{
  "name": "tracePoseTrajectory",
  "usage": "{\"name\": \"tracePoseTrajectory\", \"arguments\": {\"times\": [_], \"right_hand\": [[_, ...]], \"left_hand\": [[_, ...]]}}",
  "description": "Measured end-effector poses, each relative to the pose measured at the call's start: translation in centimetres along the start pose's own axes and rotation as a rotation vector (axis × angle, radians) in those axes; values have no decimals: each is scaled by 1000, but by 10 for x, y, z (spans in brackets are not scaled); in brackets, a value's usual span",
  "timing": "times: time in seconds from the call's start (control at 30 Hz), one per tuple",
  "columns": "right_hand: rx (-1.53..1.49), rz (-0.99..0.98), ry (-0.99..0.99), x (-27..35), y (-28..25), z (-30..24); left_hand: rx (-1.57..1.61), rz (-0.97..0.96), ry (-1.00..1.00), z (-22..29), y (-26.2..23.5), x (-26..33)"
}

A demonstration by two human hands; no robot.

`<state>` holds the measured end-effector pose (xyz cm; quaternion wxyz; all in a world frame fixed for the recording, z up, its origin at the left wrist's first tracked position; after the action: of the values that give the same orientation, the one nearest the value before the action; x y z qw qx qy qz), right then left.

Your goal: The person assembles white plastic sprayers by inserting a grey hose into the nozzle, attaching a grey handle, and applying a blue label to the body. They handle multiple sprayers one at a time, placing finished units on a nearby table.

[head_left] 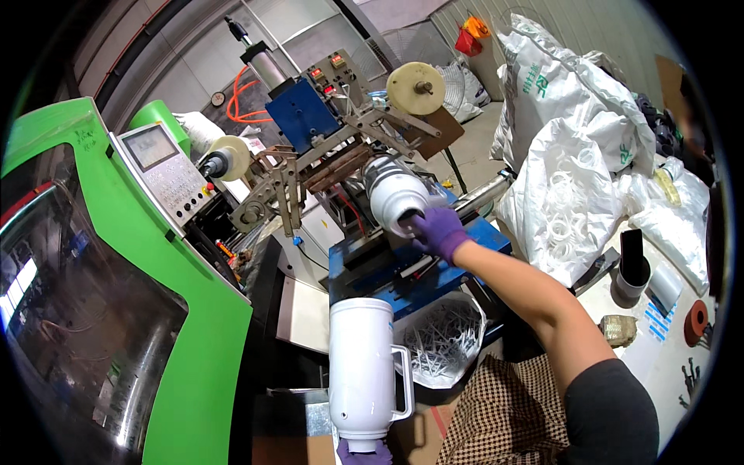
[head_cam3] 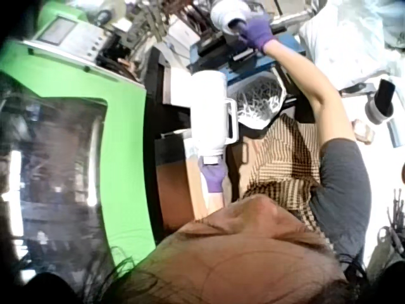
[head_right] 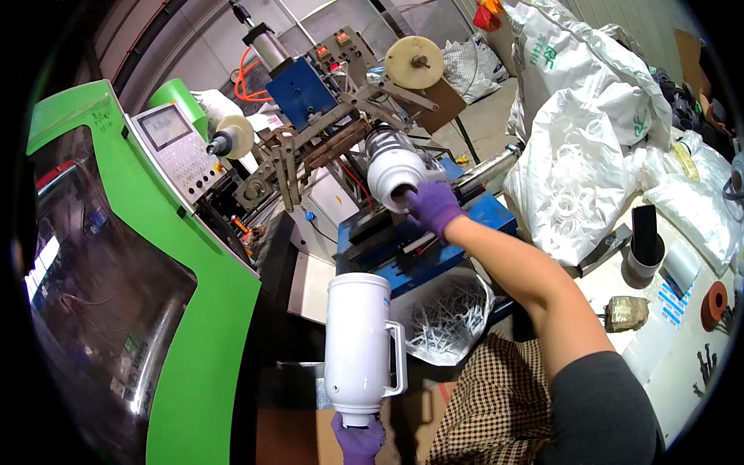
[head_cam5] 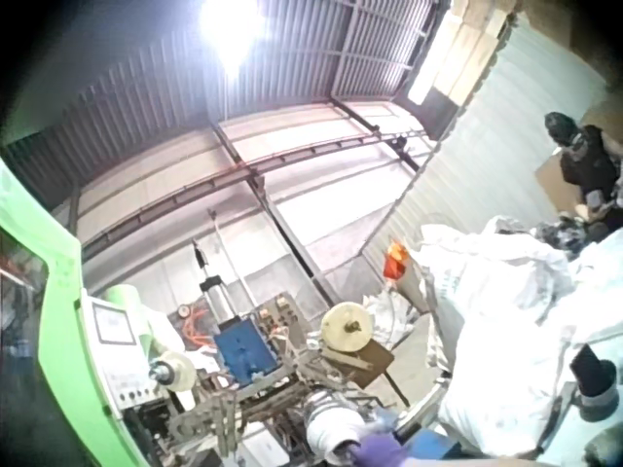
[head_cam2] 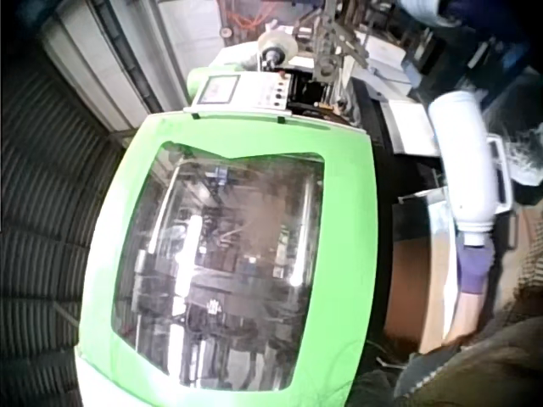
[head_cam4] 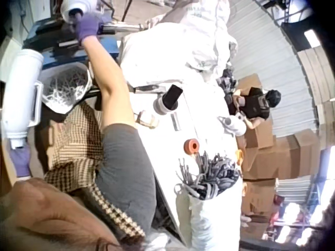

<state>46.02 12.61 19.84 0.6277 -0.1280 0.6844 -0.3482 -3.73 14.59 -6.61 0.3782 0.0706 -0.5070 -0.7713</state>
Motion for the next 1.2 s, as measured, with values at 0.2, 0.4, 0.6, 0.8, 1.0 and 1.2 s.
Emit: {"name": "tracePoseTrajectory", "arguments": {"times": [0.2, 0.4, 0.6, 0.8, 1.0, 1.2], "right_hand": [[-152, 425, -399, 229, -201, -53], [-897, 451, 397, 384, -279, 36], [-955, 172, 174, 368, -282, 15], [-975, 160, 51, 322, -269, -13], [-921, 133, -29, 287, -277, -46], [-1476, 139, 374, 304, -253, -23]], "left_hand": [[36, -114, 0, 23, 74, -16], [-204, -192, -110, -27, 197, -140], [64, -529, -287, -140, 389, -218], [-229, -327, -3, -64, 421, -384], [-616, 26, 83, -23, 390, -403], [-625, -904, -330, -219, 453, -112]]}}
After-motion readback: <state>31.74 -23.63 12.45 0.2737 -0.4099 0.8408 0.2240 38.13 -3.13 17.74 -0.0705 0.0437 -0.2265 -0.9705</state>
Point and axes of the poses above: each hand's wrist, its own x-axis away from the middle knuckle, its own y-axis out of the palm, z = x × y, the point moved 9 cm from there along -x, towards the middle knuckle, and after that the axes turned 8 degrees about -y, right-handed, at the moved point
